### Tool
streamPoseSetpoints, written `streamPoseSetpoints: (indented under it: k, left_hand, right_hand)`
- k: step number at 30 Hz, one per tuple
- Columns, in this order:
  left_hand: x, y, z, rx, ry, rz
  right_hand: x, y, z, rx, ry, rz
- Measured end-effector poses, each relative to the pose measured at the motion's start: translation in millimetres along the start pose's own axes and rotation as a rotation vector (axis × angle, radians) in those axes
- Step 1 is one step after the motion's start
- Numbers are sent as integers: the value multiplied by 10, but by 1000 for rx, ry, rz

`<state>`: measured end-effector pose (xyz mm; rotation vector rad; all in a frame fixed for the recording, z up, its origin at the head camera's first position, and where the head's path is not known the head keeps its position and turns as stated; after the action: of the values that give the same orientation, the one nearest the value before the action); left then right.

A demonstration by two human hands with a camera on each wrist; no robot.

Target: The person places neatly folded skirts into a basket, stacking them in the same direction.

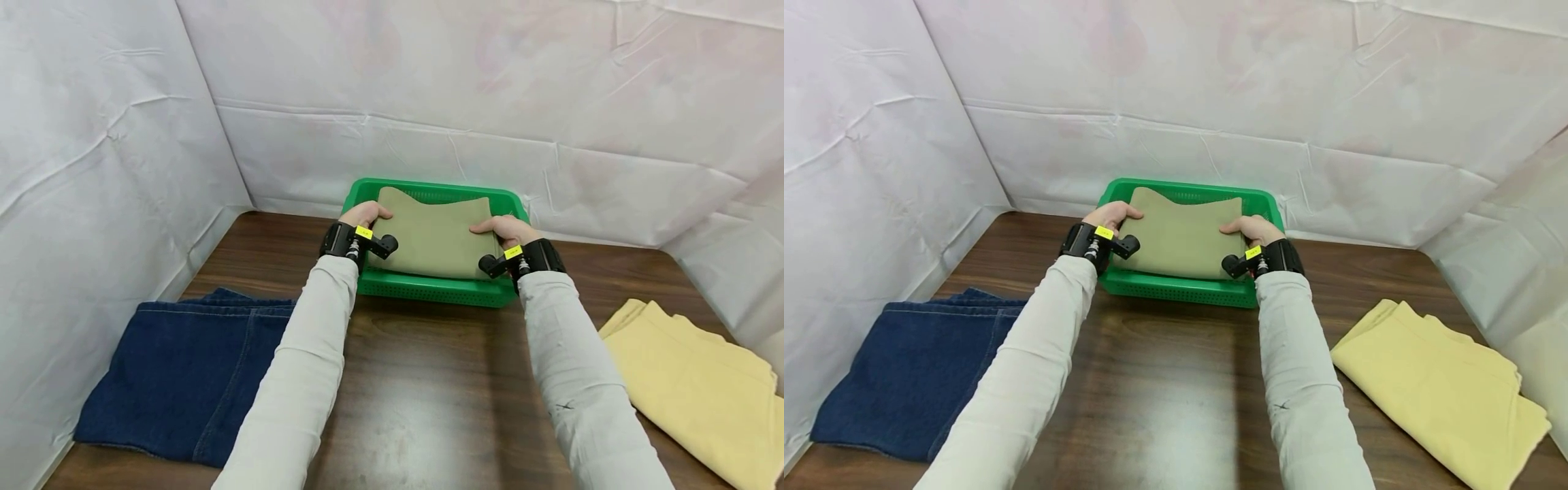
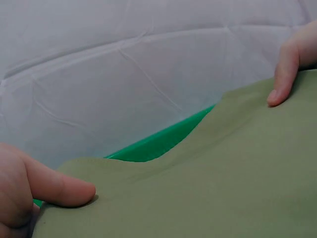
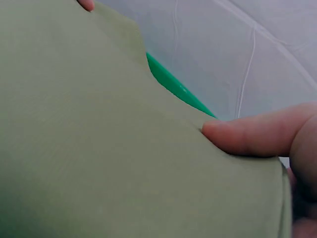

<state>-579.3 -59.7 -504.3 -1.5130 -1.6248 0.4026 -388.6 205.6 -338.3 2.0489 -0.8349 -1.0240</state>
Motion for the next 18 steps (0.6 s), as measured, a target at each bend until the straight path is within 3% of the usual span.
streamPoseSetpoints:
  k: [2,4,7,9,10,13,15,16,17,18]
  left_hand:
    - [32,8,-124,25,-39,37]
    - [179,13,-547,45,-91,134]
    - [341,-16,-1045,128,-131,390]
    - [392,-43,-1212,170,-162,566]
    - [422,-63,-1280,200,-146,617]
    - [331,-85,-1035,258,-144,740]
    - [242,-83,-796,280,-102,750]
    - [199,-73,-700,261,-90,748]
    - [94,-58,-442,273,-90,762]
    - [56,-41,-364,252,-92,757]
  right_hand:
    - [5,-22,18,4,5,-17]
    - [10,-43,28,26,-5,4]
    - [26,-58,33,58,-20,51]
    - [37,-63,29,83,-33,95]
    - [40,-64,25,95,-40,102]
    - [36,-63,9,118,-68,45]
    - [43,-59,4,129,-69,5]
    - [45,-57,-1,132,-68,-21]
    - [49,-53,0,131,-68,-51]
    - [62,-44,5,120,-57,-84]
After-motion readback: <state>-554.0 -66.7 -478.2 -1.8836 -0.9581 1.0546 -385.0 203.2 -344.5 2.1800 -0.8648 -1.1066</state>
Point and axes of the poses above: each hand's wrist, its own z-axis towards the middle knuckle, its own x-axis out of the palm, y = z × x, the point moved 6 cm from there along z, towards the middle knuckle, and after that the axes turned 11 degrees about -z, right-handed, at the moved point
